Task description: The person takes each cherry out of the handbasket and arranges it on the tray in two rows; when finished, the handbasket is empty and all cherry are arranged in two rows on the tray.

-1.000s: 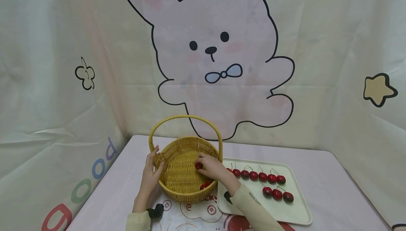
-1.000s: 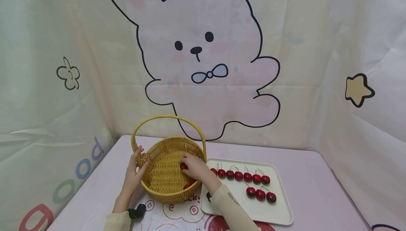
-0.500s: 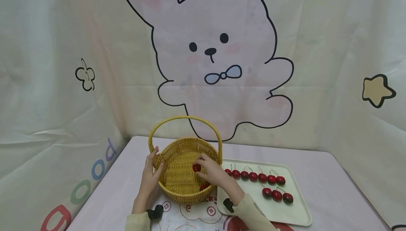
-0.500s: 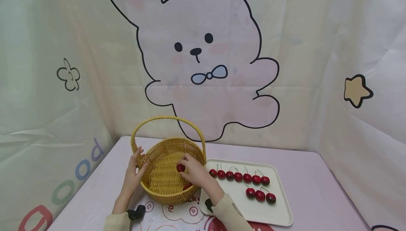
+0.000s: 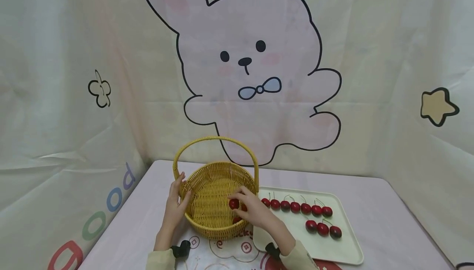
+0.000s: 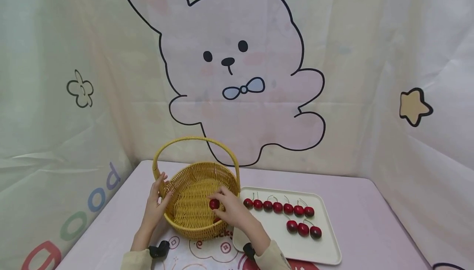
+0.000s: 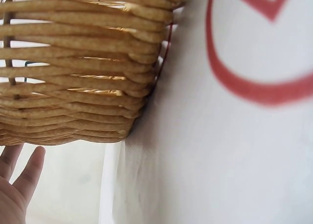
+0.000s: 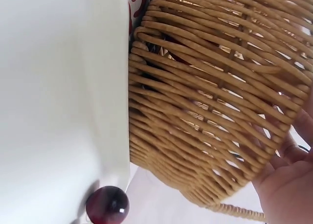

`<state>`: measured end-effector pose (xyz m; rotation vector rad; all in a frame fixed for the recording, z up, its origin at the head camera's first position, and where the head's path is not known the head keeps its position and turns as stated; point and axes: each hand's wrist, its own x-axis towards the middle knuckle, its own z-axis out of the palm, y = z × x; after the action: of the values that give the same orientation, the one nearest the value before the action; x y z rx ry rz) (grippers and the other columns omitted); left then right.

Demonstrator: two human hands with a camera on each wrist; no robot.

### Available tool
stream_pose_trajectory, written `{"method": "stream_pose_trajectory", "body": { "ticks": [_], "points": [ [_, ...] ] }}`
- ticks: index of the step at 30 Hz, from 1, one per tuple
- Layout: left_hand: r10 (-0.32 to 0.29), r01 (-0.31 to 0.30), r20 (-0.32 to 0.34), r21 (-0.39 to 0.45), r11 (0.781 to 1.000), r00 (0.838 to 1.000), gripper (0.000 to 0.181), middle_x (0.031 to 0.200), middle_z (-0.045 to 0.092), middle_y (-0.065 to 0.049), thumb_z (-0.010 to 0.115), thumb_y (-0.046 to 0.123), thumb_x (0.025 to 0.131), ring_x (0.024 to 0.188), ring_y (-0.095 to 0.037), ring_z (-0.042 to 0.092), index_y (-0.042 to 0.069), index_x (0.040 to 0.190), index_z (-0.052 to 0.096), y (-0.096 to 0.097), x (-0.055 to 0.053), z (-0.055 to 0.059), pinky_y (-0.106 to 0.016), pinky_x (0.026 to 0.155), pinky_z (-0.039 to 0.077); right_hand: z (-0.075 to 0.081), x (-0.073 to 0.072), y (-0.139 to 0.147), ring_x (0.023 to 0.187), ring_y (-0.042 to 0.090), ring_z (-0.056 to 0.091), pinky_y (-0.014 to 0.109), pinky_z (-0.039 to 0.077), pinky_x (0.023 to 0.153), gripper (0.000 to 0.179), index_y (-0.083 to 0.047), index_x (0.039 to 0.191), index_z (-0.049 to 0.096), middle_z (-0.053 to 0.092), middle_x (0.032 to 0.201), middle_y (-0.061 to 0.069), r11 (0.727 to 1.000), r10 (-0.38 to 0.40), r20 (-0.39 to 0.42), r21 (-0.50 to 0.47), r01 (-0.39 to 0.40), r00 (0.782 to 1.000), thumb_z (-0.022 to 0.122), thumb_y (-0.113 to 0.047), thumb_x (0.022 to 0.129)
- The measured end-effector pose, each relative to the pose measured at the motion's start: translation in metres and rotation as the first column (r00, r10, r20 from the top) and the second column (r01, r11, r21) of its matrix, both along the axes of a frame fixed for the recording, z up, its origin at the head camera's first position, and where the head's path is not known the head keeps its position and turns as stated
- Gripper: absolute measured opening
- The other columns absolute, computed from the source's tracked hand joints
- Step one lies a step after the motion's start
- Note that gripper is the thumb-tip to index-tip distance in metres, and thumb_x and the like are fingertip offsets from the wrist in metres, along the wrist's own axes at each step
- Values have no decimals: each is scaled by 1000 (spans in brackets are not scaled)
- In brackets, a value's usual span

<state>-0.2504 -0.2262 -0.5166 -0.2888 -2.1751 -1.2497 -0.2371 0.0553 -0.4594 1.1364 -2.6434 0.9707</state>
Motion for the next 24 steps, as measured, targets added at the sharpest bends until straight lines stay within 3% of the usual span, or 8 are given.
{"method": "stream_pose_trajectory", "body": {
  "ticks": [9, 18, 24],
  "points": [
    [-7, 7, -8, 5, 1000, 1000, 67, 137, 41, -9, 60, 3, 88, 117, -32, 49, 26, 144, 31, -1, 0, 0, -62, 92, 38, 3, 14, 15, 88, 13, 56, 21, 51, 66, 35, -17, 116, 62, 51, 112, 0, 994, -13, -19, -108, 11, 1000, 68, -9, 82],
    [-9, 8, 18, 18, 1000, 1000, 67, 137, 41, -8, 59, 3, 88, 118, -32, 49, 26, 144, 31, 1, 2, 0, -63, 91, 38, 8, 21, 32, 85, 12, 55, 28, 52, 70, 38, -17, 116, 62, 51, 108, -1, 990, -22, -74, -142, 11, 997, 70, -7, 80],
    [-8, 7, 31, 24, 1000, 999, 67, 137, 41, -7, 59, 4, 88, 119, -31, 48, 28, 144, 31, 1, 2, 1, -63, 93, 37, 9, 23, 45, 86, 9, 53, 23, 50, 70, 37, -15, 115, 64, 51, 106, -3, 990, -38, -119, -138, 22, 992, 71, -6, 79]
  ]
}}
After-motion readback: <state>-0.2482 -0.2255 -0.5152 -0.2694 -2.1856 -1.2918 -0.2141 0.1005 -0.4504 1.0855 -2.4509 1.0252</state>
